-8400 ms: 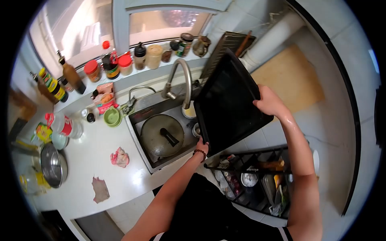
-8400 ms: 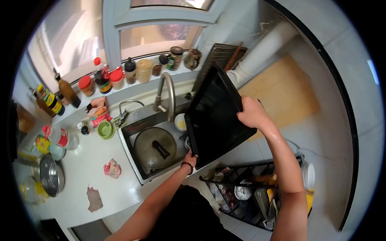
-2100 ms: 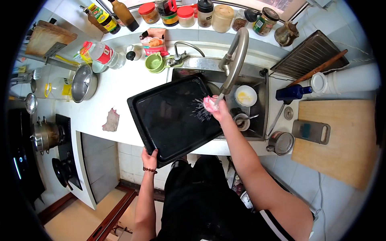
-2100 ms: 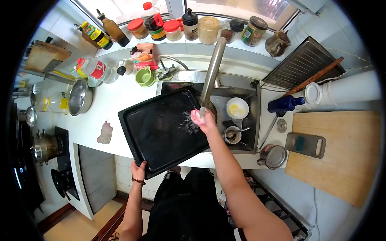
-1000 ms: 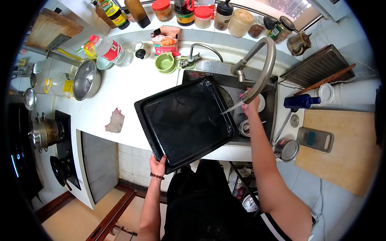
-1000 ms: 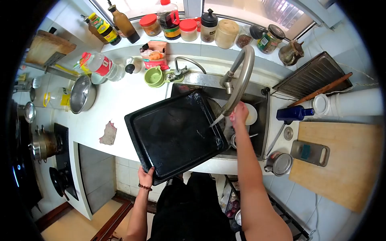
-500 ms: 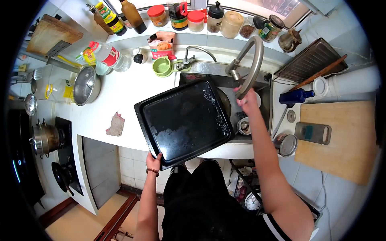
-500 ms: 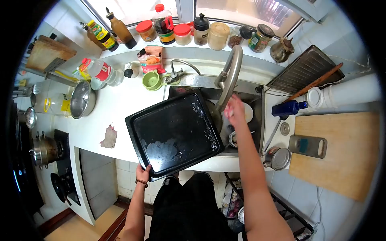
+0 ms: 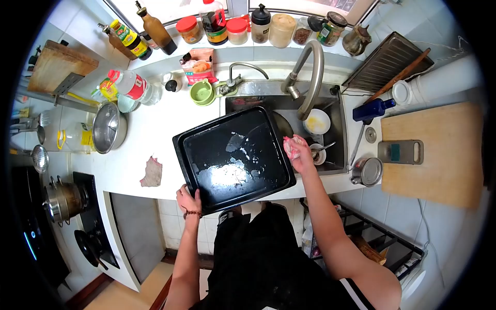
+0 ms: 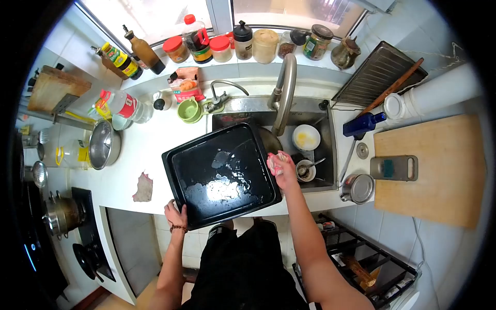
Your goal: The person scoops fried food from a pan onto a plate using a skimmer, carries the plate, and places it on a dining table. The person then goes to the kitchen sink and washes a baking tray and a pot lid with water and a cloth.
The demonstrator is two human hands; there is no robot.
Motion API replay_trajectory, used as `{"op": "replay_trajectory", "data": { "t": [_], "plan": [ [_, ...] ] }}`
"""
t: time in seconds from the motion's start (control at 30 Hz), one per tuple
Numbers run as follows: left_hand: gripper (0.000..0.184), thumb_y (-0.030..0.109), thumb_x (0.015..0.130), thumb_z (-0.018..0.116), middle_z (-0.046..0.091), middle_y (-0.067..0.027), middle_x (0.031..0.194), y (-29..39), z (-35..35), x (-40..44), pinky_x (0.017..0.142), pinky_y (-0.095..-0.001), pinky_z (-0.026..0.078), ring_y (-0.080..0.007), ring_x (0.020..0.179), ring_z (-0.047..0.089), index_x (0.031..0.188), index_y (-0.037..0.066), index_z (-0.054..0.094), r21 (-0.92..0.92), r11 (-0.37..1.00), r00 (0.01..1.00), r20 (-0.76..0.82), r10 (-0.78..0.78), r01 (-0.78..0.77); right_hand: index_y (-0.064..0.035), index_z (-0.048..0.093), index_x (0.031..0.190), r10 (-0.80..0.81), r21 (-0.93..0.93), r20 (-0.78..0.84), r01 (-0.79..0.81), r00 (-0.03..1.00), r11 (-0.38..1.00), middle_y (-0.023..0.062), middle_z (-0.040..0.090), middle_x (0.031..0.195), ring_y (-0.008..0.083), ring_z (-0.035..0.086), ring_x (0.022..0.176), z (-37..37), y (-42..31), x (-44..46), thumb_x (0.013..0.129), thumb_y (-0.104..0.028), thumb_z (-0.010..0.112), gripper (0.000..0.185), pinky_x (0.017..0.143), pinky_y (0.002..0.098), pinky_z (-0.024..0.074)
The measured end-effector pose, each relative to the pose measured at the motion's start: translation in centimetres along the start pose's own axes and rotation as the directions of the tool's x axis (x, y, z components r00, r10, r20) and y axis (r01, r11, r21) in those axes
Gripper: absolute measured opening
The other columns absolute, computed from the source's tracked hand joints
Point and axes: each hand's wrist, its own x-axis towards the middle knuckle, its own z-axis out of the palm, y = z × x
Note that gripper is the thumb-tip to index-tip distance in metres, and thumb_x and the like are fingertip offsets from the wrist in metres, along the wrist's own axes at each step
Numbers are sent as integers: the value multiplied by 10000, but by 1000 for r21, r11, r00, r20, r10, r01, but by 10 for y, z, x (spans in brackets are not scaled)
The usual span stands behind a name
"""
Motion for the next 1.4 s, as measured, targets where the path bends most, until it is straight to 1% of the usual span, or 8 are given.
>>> {"op": "replay_trajectory", "data": {
  "t": [0.17,0.3,0.6,0.77,0.83,1.07,1.13,1.4],
  "plan": [
    [584,525,959,531,505,-142,1348,172,38,16,863,-455,522,-313,1114,578,1366,108,488,-703,625,825,541,160,340,-77,579,1057,-110,-167,10,111,994,980,58,644,809,123,541,509,37,19,-6,854,-18,734,262,381,258,390],
    [555,619,1011,372,582,-58,1175,306,85,25,823,-424,527,-237,1091,570,1313,189,548,-451,267,360,874,327,852,-72,589,960,-235,-229,-125,203,964,952,20,610,709,107,529,502,67,12,11,872,-115,759,196,416,243,407],
    [494,595,1017,373,671,-38,1080,397,155,14,841,-397,517,-178,960,633,1212,197,593,-450,423,318,882,347,787,-41,554,638,-588,-606,-270,340,763,719,45,580,581,127,524,564,1,-48,87,980,-431,608,522,566,324,448],
    [600,737,912,464,660,-83,994,351,136,51,818,-403,536,-241,956,642,1047,168,598,-326,-17,294,827,479,945,-2,658,1026,-373,-789,270,426,888,442,137,690,925,264,623,801,42,-11,19,1009,-352,520,377,749,376,488],
    [592,720,904,506,655,-101,1012,336,102,63,851,-427,537,-266,972,639,1073,158,577,-349,-88,359,887,292,933,-7,618,1018,-533,-636,570,747,625,195,164,645,1025,346,615,999,69,11,-9,1014,-210,485,242,853,434,455],
    [527,563,967,537,698,-125,1026,362,152,41,834,-390,525,-257,929,660,1055,60,668,-654,380,632,749,201,654,-44,644,1144,-550,-792,609,479,571,-379,162,659,1101,354,607,1050,36,-29,-4,1026,-269,454,317,900,445,441],
    [572,565,960,518,717,-194,960,396,137,26,830,-417,520,-349,914,684,964,27,713,-646,693,771,603,205,321,-38,583,1325,-600,-842,320,510,733,174,176,617,1300,362,567,1212,5,-34,-1,1064,-327,375,441,1019,415,418],
    [610,548,996,390,686,-275,867,433,175,4,842,-476,518,-478,896,656,938,50,737,-597,802,732,537,419,-22,13,454,1450,-487,-800,204,431,849,418,158,520,1449,263,494,1333,-18,-60,-25,1089,-369,324,541,1098,320,353]
  ]
}}
